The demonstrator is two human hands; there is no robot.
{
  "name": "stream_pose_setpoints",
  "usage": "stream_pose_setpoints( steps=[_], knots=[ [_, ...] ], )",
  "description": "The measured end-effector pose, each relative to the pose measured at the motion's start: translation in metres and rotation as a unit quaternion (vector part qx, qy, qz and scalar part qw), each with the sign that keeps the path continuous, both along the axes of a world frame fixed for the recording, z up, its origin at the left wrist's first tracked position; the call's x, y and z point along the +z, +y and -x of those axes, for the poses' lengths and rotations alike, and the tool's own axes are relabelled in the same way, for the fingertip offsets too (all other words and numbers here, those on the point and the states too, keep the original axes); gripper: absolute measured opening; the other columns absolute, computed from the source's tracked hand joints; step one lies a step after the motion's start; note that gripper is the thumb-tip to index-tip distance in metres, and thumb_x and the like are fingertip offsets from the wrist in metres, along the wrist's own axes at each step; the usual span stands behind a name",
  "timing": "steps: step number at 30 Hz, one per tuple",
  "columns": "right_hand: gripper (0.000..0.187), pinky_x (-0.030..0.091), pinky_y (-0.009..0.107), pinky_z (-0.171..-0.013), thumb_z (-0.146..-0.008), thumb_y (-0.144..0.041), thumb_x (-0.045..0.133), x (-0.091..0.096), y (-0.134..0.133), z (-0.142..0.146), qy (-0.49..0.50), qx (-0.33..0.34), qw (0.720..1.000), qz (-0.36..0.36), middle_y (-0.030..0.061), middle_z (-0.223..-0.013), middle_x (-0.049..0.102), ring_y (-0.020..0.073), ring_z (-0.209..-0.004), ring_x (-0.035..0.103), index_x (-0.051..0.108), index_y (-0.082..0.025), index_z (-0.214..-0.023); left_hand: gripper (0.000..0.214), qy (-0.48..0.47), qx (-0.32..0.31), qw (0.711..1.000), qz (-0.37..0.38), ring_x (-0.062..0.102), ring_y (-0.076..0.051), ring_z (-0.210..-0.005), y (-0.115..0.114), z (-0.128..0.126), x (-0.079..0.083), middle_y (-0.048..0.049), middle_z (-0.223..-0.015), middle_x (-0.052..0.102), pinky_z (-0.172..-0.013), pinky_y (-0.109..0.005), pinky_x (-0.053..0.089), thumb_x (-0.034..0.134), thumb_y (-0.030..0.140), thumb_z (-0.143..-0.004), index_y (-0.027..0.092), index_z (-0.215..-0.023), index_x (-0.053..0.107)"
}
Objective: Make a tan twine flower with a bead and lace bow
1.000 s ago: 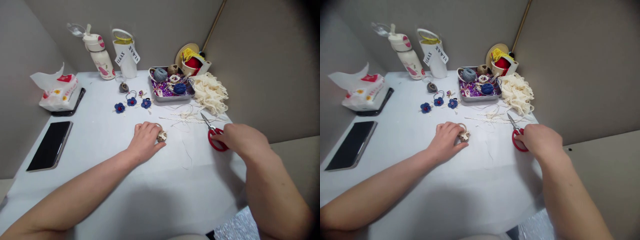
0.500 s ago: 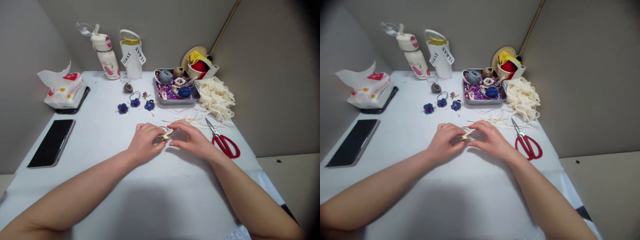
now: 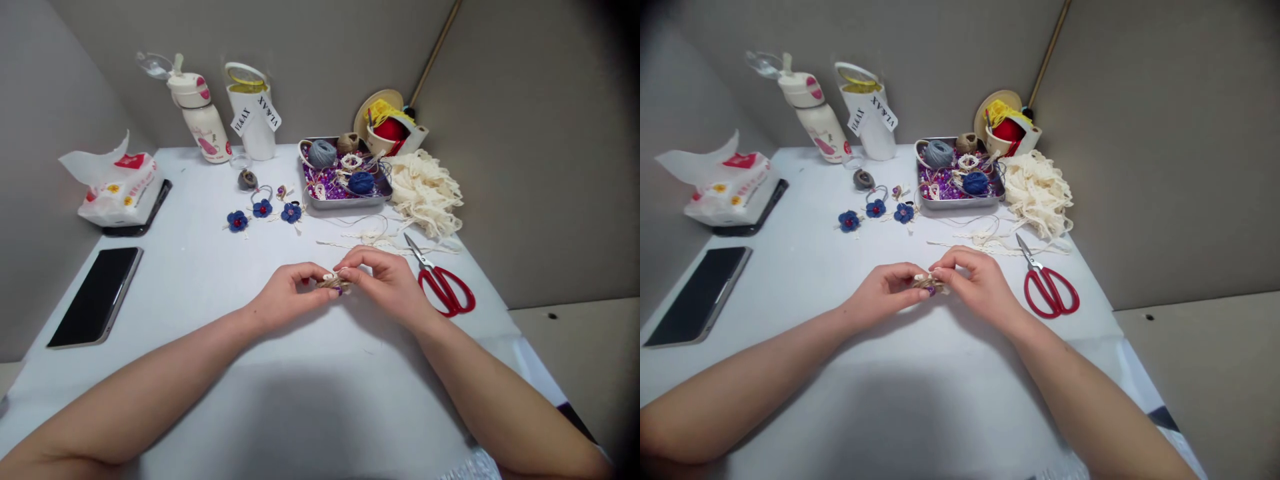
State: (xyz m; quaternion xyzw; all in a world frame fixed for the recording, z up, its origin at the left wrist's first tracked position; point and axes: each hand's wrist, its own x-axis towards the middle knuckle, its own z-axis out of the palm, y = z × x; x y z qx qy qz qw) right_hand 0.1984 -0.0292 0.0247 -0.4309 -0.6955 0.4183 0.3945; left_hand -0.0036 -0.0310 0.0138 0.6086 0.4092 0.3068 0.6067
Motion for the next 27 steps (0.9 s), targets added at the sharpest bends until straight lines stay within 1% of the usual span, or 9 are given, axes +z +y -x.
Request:
stream_pose_setpoints(
  steps=[2, 4, 8, 12, 14, 18, 21, 24, 27],
  knots=[
    [0.014, 0.046, 0.031, -0.079, -0.089, -0.028, 0.062, 0.003, -0.002, 0.000, 0.003, 0.008, 1.000, 0.013, 0.0019, -0.084, 0.069, 0.0160, -0.081, 0.062, 0.069, -0.020, -0.081, 0.028, -0.043, -0.023, 0.996, 0.073, 0.065, -0.018, -0.083, 0.002, 0.001, -0.002, -0.0066, -0.092, 0.074, -0.078, -0.031, 0.048, 0.076, 0.037, -0.075, 0.016, -0.092, 0.072],
    [0.016, 0.047, 0.031, -0.080, -0.091, -0.032, 0.060, 0.006, -0.004, -0.001, 0.005, 0.015, 0.999, 0.040, 0.0025, -0.089, 0.070, 0.0167, -0.084, 0.063, 0.071, -0.021, -0.087, 0.029, -0.080, -0.031, 0.989, 0.123, 0.064, -0.017, -0.081, 0.005, 0.001, -0.004, -0.0059, -0.089, 0.073, -0.080, -0.032, 0.048, 0.079, 0.038, -0.072, 0.016, -0.088, 0.072],
    [0.021, 0.049, 0.032, -0.082, -0.091, -0.038, 0.059, 0.008, -0.007, 0.000, 0.022, 0.013, 0.995, 0.093, 0.0036, -0.096, 0.071, 0.0178, -0.088, 0.065, 0.069, -0.022, -0.100, 0.027, -0.119, -0.005, 0.977, 0.175, 0.059, -0.016, -0.074, 0.009, 0.001, -0.005, -0.0041, -0.077, 0.067, -0.077, -0.033, 0.047, 0.080, 0.038, -0.069, 0.015, -0.080, 0.071],
    [0.038, 0.050, 0.033, -0.083, -0.077, -0.035, 0.075, 0.002, -0.008, 0.002, 0.060, -0.008, 0.993, 0.106, 0.0039, -0.100, 0.068, 0.0188, -0.093, 0.064, 0.063, -0.023, -0.111, 0.024, -0.130, -0.006, 0.976, 0.175, 0.053, -0.012, -0.068, 0.010, 0.000, -0.004, -0.0023, -0.072, 0.061, -0.070, -0.029, 0.044, 0.077, 0.037, -0.072, 0.015, -0.076, 0.070],
    [0.040, 0.050, 0.033, -0.084, -0.073, -0.033, 0.078, -0.001, -0.008, 0.004, 0.073, -0.023, 0.991, 0.109, 0.0037, -0.098, 0.067, 0.0184, -0.093, 0.063, 0.063, -0.022, -0.109, 0.024, -0.130, -0.010, 0.976, 0.174, 0.053, -0.012, -0.069, 0.010, 0.000, -0.004, -0.0025, -0.073, 0.061, -0.069, -0.028, 0.043, 0.076, 0.037, -0.075, 0.014, -0.076, 0.070],
    [0.034, 0.052, 0.033, -0.082, -0.073, -0.031, 0.077, -0.004, -0.007, 0.009, 0.099, -0.046, 0.986, 0.127, 0.0037, -0.094, 0.066, 0.0175, -0.090, 0.063, 0.063, -0.021, -0.102, 0.027, -0.125, -0.018, 0.978, 0.168, 0.055, -0.012, -0.071, 0.010, 0.000, -0.006, -0.0030, -0.076, 0.063, -0.069, -0.028, 0.042, 0.076, 0.040, -0.073, 0.015, -0.078, 0.069],
    [0.034, 0.052, 0.032, -0.080, -0.072, -0.031, 0.077, -0.005, -0.007, 0.010, 0.095, -0.052, 0.986, 0.129, 0.0033, -0.092, 0.066, 0.0173, -0.087, 0.063, 0.063, -0.022, -0.102, 0.031, -0.084, -0.010, 0.986, 0.141, 0.054, -0.012, -0.070, 0.010, -0.001, -0.009, -0.0018, -0.076, 0.062, -0.067, -0.027, 0.042, 0.080, 0.041, -0.069, 0.015, -0.081, 0.068],
    [0.035, 0.053, 0.032, -0.080, -0.074, -0.032, 0.076, -0.006, -0.008, 0.008, 0.094, -0.033, 0.985, 0.143, 0.0039, -0.095, 0.065, 0.0173, -0.089, 0.063, 0.062, -0.022, -0.104, 0.034, -0.064, 0.005, 0.989, 0.135, 0.053, -0.012, -0.067, 0.010, -0.001, -0.011, -0.0006, -0.072, 0.060, -0.066, -0.027, 0.042, 0.080, 0.043, -0.069, 0.014, -0.078, 0.065],
    [0.034, 0.053, 0.033, -0.083, -0.079, -0.034, 0.073, -0.006, -0.007, 0.004, 0.107, -0.014, 0.981, 0.159, 0.0051, -0.100, 0.065, 0.0179, -0.093, 0.063, 0.062, -0.022, -0.108, 0.033, -0.086, 0.005, 0.984, 0.158, 0.052, -0.011, -0.066, 0.010, -0.002, -0.010, -0.0005, -0.070, 0.058, -0.067, -0.028, 0.042, 0.078, 0.044, -0.071, 0.014, -0.075, 0.064]
  ],
)
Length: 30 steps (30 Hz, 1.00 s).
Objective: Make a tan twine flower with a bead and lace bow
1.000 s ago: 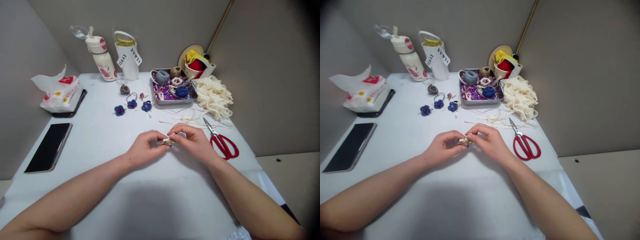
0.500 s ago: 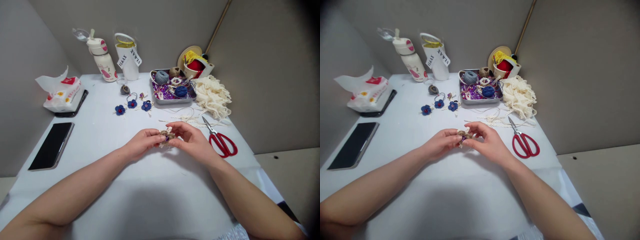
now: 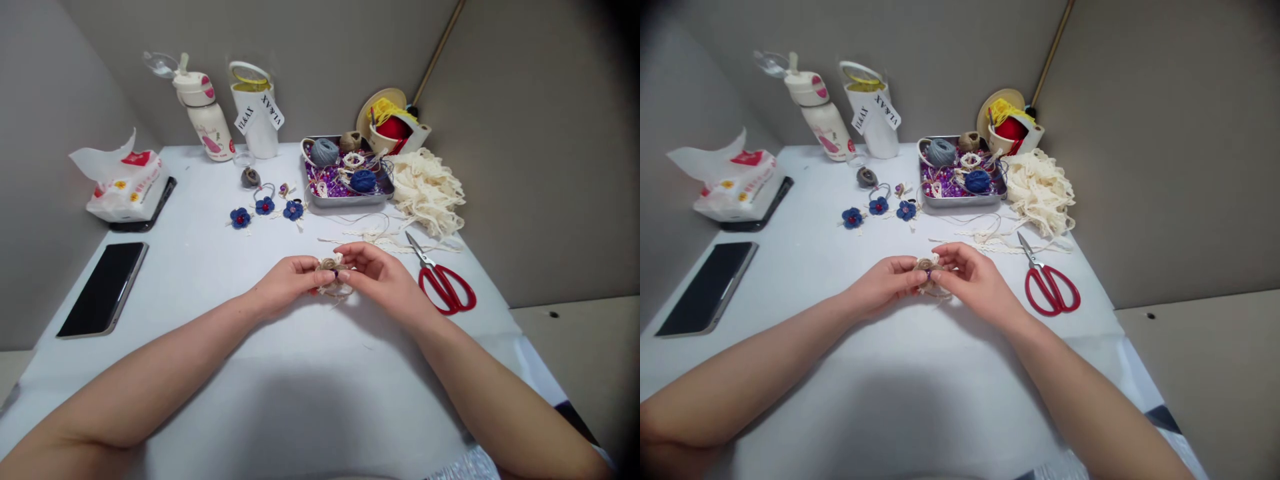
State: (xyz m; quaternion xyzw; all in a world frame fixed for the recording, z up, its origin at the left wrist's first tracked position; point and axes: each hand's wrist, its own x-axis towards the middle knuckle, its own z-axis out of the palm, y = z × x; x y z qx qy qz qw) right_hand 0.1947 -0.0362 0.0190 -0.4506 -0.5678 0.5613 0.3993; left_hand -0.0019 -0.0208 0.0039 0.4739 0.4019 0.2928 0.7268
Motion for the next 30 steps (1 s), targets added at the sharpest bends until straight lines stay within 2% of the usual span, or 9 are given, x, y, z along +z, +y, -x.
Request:
stream_pose_setpoints(
  steps=[4, 10, 15, 18, 22, 26, 30],
  knots=[
    [0.031, 0.052, 0.033, -0.084, -0.081, -0.034, 0.071, -0.001, 0.002, -0.002, 0.013, -0.004, 1.000, 0.007, 0.0055, -0.101, 0.065, 0.0172, -0.093, 0.063, 0.062, -0.021, -0.107, 0.029, -0.032, 0.012, 0.999, 0.040, 0.050, -0.010, -0.064, 0.001, 0.000, 0.004, -0.0005, -0.069, 0.059, -0.064, -0.026, 0.040, 0.078, 0.039, -0.073, 0.013, -0.070, 0.065],
    [0.031, 0.052, 0.033, -0.082, -0.083, -0.037, 0.069, -0.004, 0.003, -0.002, 0.024, 0.007, 0.999, 0.043, 0.0055, -0.101, 0.068, 0.0169, -0.091, 0.064, 0.061, -0.020, -0.108, 0.026, -0.064, 0.023, 0.995, 0.080, 0.056, -0.012, -0.067, 0.004, 0.002, 0.006, -0.0042, -0.076, 0.066, -0.066, -0.026, 0.043, 0.078, 0.037, -0.071, 0.013, -0.077, 0.070],
    [0.027, 0.051, 0.031, -0.079, -0.086, -0.038, 0.067, -0.008, 0.005, -0.006, 0.026, 0.022, 0.998, 0.056, 0.0038, -0.098, 0.070, 0.0148, -0.084, 0.065, 0.064, -0.021, -0.107, 0.028, -0.071, 0.031, 0.993, 0.093, 0.061, -0.015, -0.074, 0.007, 0.005, 0.004, -0.0086, -0.084, 0.070, -0.065, -0.026, 0.046, 0.078, 0.037, -0.071, 0.012, -0.081, 0.073],
    [0.025, 0.050, 0.029, -0.077, -0.085, -0.036, 0.069, -0.011, 0.006, -0.007, 0.048, 0.012, 0.997, 0.062, 0.0019, -0.090, 0.070, 0.0131, -0.080, 0.064, 0.066, -0.020, -0.104, 0.028, -0.074, 0.032, 0.992, 0.094, 0.063, -0.018, -0.079, 0.008, 0.007, 0.001, -0.0094, -0.085, 0.070, -0.070, -0.028, 0.049, 0.078, 0.036, -0.073, 0.012, -0.085, 0.073],
    [0.025, 0.050, 0.029, -0.077, -0.081, -0.035, 0.074, -0.012, 0.006, -0.006, 0.071, -0.010, 0.996, 0.060, 0.0011, -0.084, 0.069, 0.0132, -0.076, 0.064, 0.067, -0.020, -0.099, 0.029, -0.083, 0.031, 0.992, 0.091, 0.062, -0.015, -0.077, 0.008, 0.007, -0.003, -0.0086, -0.086, 0.070, -0.067, -0.024, 0.046, 0.078, 0.036, -0.073, 0.011, -0.086, 0.073],
    [0.030, 0.049, 0.033, -0.088, -0.080, -0.037, 0.074, -0.014, 0.006, -0.005, 0.055, -0.034, 0.997, 0.048, 0.0041, -0.100, 0.070, 0.0174, -0.092, 0.065, 0.066, -0.021, -0.104, 0.027, -0.101, 0.051, 0.990, 0.086, 0.059, -0.012, -0.075, 0.008, 0.006, 0.001, -0.0066, -0.085, 0.069, -0.064, -0.021, 0.044, 0.078, 0.034, -0.073, 0.011, -0.086, 0.073],
    [0.033, 0.047, 0.037, -0.095, -0.082, -0.040, 0.071, -0.020, 0.009, -0.006, 0.019, -0.051, 0.998, 0.021, 0.0059, -0.110, 0.068, 0.0195, -0.100, 0.063, 0.064, -0.022, -0.109, 0.024, -0.137, 0.106, 0.982, 0.072, 0.060, -0.013, -0.085, 0.010, 0.007, 0.006, -0.0046, -0.094, 0.069, -0.075, -0.022, 0.046, 0.080, 0.031, -0.072, 0.016, -0.090, 0.074]
  ],
)
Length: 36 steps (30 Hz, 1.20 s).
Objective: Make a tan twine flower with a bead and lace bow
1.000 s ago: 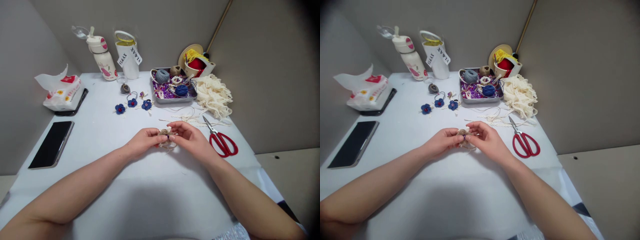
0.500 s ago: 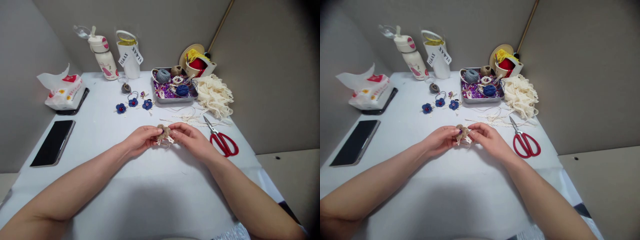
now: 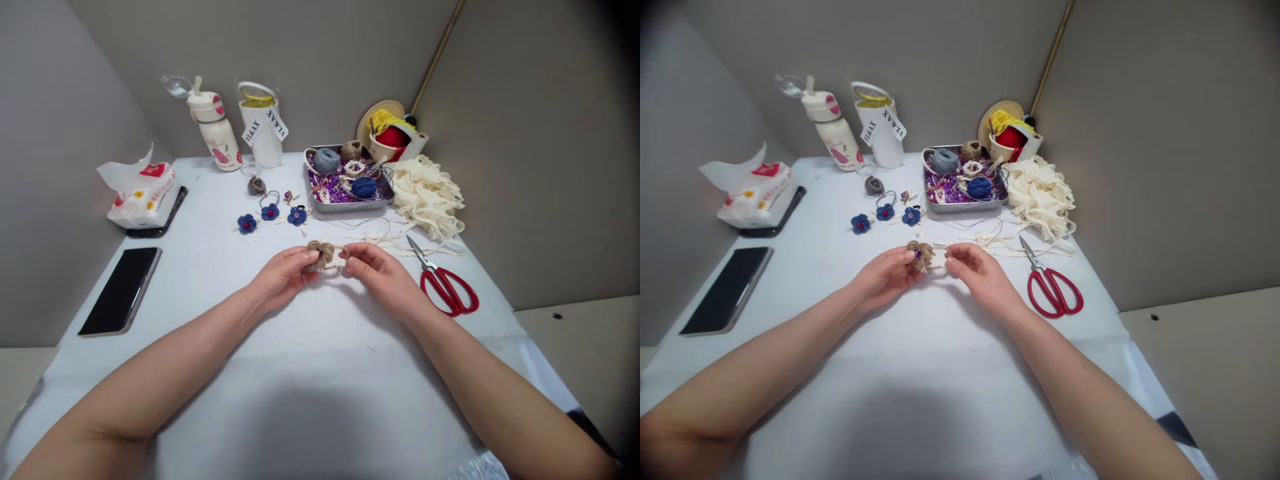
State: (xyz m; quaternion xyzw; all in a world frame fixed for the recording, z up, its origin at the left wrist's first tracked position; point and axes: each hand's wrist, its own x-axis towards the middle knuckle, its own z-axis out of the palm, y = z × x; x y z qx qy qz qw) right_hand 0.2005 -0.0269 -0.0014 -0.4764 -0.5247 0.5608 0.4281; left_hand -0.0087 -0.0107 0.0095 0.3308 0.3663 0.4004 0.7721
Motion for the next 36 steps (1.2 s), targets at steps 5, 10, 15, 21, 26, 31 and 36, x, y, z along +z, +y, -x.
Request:
stream_pose_setpoints(
  steps=[5, 10, 15, 21, 26, 31, 36],
  knots=[
    [0.036, 0.050, 0.040, -0.092, -0.082, -0.038, 0.070, -0.005, 0.003, 0.000, -0.034, 0.000, 0.999, -0.035, 0.0078, -0.117, 0.065, 0.0208, -0.102, 0.061, 0.061, -0.022, -0.113, 0.025, 0.056, 0.025, 0.996, -0.058, 0.058, -0.014, -0.084, 0.002, 0.002, -0.004, -0.0052, -0.093, 0.069, -0.074, -0.025, 0.042, 0.079, 0.034, -0.072, 0.016, -0.088, 0.075],
    [0.039, 0.048, 0.041, -0.101, -0.082, -0.038, 0.071, -0.005, 0.000, 0.003, -0.058, 0.007, 0.992, -0.113, 0.0080, -0.130, 0.059, 0.0229, -0.119, 0.056, 0.060, -0.025, -0.117, 0.020, 0.191, 0.002, 0.953, -0.236, 0.057, -0.017, -0.089, -0.001, 0.002, -0.004, -0.0046, -0.092, 0.065, -0.081, -0.029, 0.043, 0.077, 0.033, -0.074, 0.017, -0.086, 0.075],
    [0.047, 0.041, 0.042, -0.107, -0.076, -0.035, 0.077, -0.009, -0.001, 0.003, -0.085, 0.051, 0.979, -0.178, 0.0057, -0.124, 0.062, 0.0237, -0.119, 0.056, 0.059, -0.026, -0.119, 0.020, 0.205, -0.022, 0.939, -0.275, 0.057, -0.017, -0.088, -0.006, 0.000, -0.005, -0.0049, -0.096, 0.061, -0.077, -0.029, 0.044, 0.077, 0.032, -0.074, 0.018, -0.087, 0.075],
    [0.027, 0.046, 0.036, -0.092, -0.074, -0.034, 0.077, -0.003, -0.003, 0.006, -0.092, 0.026, 0.984, -0.151, 0.0023, -0.097, 0.068, 0.0203, -0.096, 0.063, 0.065, -0.022, -0.096, 0.024, 0.223, -0.045, 0.935, -0.274, 0.056, -0.016, -0.085, -0.010, -0.001, -0.008, -0.0037, -0.094, 0.062, -0.076, -0.028, 0.043, 0.073, 0.037, -0.078, 0.017, -0.091, 0.073],
    [0.019, 0.046, 0.034, -0.089, -0.075, -0.030, 0.075, 0.001, -0.005, 0.008, -0.096, 0.014, 0.986, -0.136, 0.0013, -0.093, 0.071, 0.0188, -0.091, 0.063, 0.069, -0.021, -0.091, 0.025, 0.258, -0.035, 0.935, -0.240, 0.053, -0.013, -0.071, -0.012, -0.002, -0.006, 0.0000, -0.076, 0.062, -0.071, -0.027, 0.041, 0.073, 0.038, -0.076, 0.015, -0.084, 0.071],
    [0.020, 0.047, 0.033, -0.084, -0.072, -0.031, 0.078, 0.000, -0.004, 0.008, -0.035, 0.034, 0.995, -0.083, 0.0019, -0.090, 0.072, 0.0178, -0.085, 0.064, 0.070, -0.020, -0.087, 0.033, 0.230, -0.023, 0.947, -0.221, 0.059, -0.015, -0.076, -0.011, -0.003, -0.007, -0.0026, -0.085, 0.068, -0.073, -0.028, 0.044, 0.078, 0.040, -0.069, 0.016, -0.090, 0.068],
    [0.023, 0.048, 0.032, -0.081, -0.071, -0.032, 0.079, 0.000, -0.003, 0.006, -0.007, 0.039, 0.998, -0.047, 0.0024, -0.088, 0.073, 0.0169, -0.081, 0.065, 0.071, -0.019, -0.088, 0.031, 0.235, 0.010, 0.943, -0.234, 0.059, -0.015, -0.077, -0.007, 0.002, -0.006, -0.0050, -0.086, 0.071, -0.075, -0.029, 0.045, 0.066, 0.046, -0.082, 0.017, -0.092, 0.071]
  ],
)
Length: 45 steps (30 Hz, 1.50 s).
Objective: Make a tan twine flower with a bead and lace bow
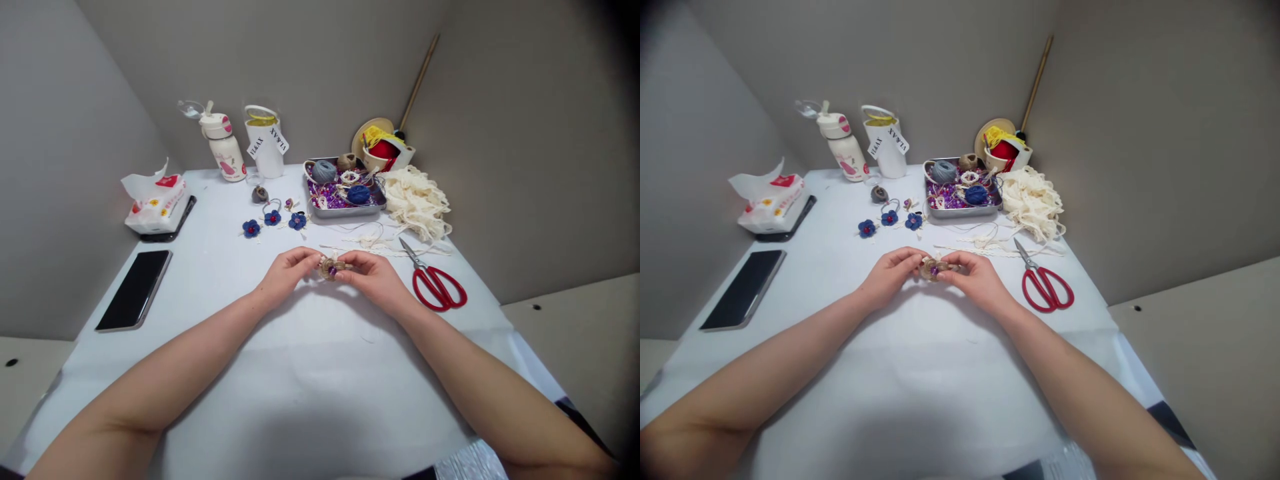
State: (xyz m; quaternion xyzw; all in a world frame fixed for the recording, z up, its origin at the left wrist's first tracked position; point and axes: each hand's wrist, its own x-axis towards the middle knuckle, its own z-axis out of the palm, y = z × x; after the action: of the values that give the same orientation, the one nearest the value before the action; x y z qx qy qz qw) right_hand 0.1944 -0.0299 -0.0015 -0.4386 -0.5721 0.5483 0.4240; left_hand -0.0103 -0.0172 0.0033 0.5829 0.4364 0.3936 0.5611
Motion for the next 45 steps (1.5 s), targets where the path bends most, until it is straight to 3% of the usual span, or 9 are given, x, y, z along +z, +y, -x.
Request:
stream_pose_setpoints(
  steps=[11, 14, 17, 20, 25, 29, 35, 45],
  knots=[
    [0.027, 0.049, 0.035, -0.084, -0.070, -0.036, 0.080, 0.0004, -0.0008, 0.0003, -0.018, 0.002, 1.000, 0.001, 0.0031, -0.091, 0.074, 0.0188, -0.084, 0.066, 0.071, -0.019, -0.089, 0.020, -0.022, 0.027, 0.999, 0.039, 0.054, -0.012, -0.065, -0.0004, -0.0031, -0.0016, -0.0015, -0.072, 0.066, -0.069, -0.027, 0.042, 0.068, 0.036, -0.079, 0.016, -0.077, 0.070],
    [0.026, 0.049, 0.034, -0.083, -0.070, -0.036, 0.080, 0.0002, -0.0009, 0.0011, -0.018, 0.006, 1.000, 0.006, 0.0027, -0.090, 0.074, 0.0185, -0.084, 0.066, 0.071, -0.019, -0.089, 0.025, -0.065, 0.013, 0.997, 0.049, 0.059, -0.014, -0.072, -0.0009, -0.0030, -0.0034, -0.0040, -0.083, 0.069, -0.069, -0.028, 0.044, 0.065, 0.039, -0.082, 0.016, -0.089, 0.071],
    [0.024, 0.049, 0.033, -0.083, -0.072, -0.035, 0.079, 0.0005, -0.0021, 0.0016, -0.018, 0.020, 1.000, 0.009, 0.0022, -0.090, 0.073, 0.0181, -0.084, 0.066, 0.070, -0.020, -0.089, 0.035, -0.085, -0.022, 0.995, 0.056, 0.063, -0.016, -0.082, -0.0019, -0.0032, -0.0023, -0.0057, -0.095, 0.070, -0.076, -0.030, 0.047, 0.075, 0.037, -0.075, 0.016, -0.101, 0.067],
    [0.024, 0.049, 0.035, -0.084, -0.072, -0.035, 0.078, 0.0012, -0.0037, 0.0022, -0.029, 0.023, 0.999, 0.007, 0.0030, -0.092, 0.073, 0.0190, -0.086, 0.067, 0.069, -0.020, -0.089, 0.040, -0.085, -0.041, 0.994, 0.063, 0.065, -0.017, -0.085, -0.0027, -0.0037, -0.0006, -0.0055, -0.095, 0.071, -0.082, -0.032, 0.049, 0.082, 0.030, -0.068, 0.016, -0.101, 0.065],
    [0.035, 0.052, 0.037, -0.082, -0.069, -0.031, 0.079, 0.0032, -0.0045, 0.0029, -0.024, 0.004, 1.000, 0.019, 0.0038, -0.091, 0.072, 0.0203, -0.085, 0.068, 0.064, -0.021, -0.099, 0.041, -0.106, -0.050, 0.989, 0.088, 0.067, -0.016, -0.081, -0.0020, -0.0028, -0.0027, -0.0045, -0.091, 0.071, -0.081, -0.033, 0.050, 0.082, 0.030, -0.068, 0.016, -0.101, 0.064],
    [0.032, 0.052, 0.036, -0.081, -0.069, -0.030, 0.079, 0.0035, -0.0033, 0.0018, -0.027, -0.001, 1.000, 0.007, 0.0038, -0.096, 0.070, 0.0196, -0.087, 0.066, 0.064, -0.021, -0.096, 0.047, -0.121, -0.065, 0.986, 0.094, 0.067, -0.017, -0.087, -0.0010, -0.0013, -0.0057, -0.0050, -0.096, 0.071, -0.084, -0.033, 0.050, 0.085, 0.026, -0.065, 0.017, -0.106, 0.064],
    [0.030, 0.051, 0.038, -0.086, -0.070, -0.030, 0.078, 0.0028, -0.0034, 0.0011, -0.044, -0.004, 0.999, -0.003, 0.0042, -0.097, 0.070, 0.0208, -0.089, 0.067, 0.064, -0.021, -0.095, 0.034, -0.103, -0.011, 0.991, 0.080, 0.065, -0.015, -0.079, -0.0005, -0.0011, -0.0043, -0.0054, -0.087, 0.070, -0.077, -0.031, 0.049, 0.079, 0.034, -0.072, 0.015, -0.099, 0.068],
    [0.030, 0.052, 0.037, -0.081, -0.069, -0.032, 0.078, 0.0048, -0.0051, 0.0045, -0.034, -0.003, 0.999, 0.011, 0.0033, -0.091, 0.071, 0.0209, -0.085, 0.069, 0.064, -0.021, -0.093, 0.028, -0.054, 0.032, 0.998, 0.025, 0.062, -0.013, -0.074, -0.0066, -0.0061, 0.0023, -0.0026, -0.081, 0.067, -0.075, -0.029, 0.049, 0.076, 0.029, -0.071, 0.015, -0.093, 0.066]
  ],
)
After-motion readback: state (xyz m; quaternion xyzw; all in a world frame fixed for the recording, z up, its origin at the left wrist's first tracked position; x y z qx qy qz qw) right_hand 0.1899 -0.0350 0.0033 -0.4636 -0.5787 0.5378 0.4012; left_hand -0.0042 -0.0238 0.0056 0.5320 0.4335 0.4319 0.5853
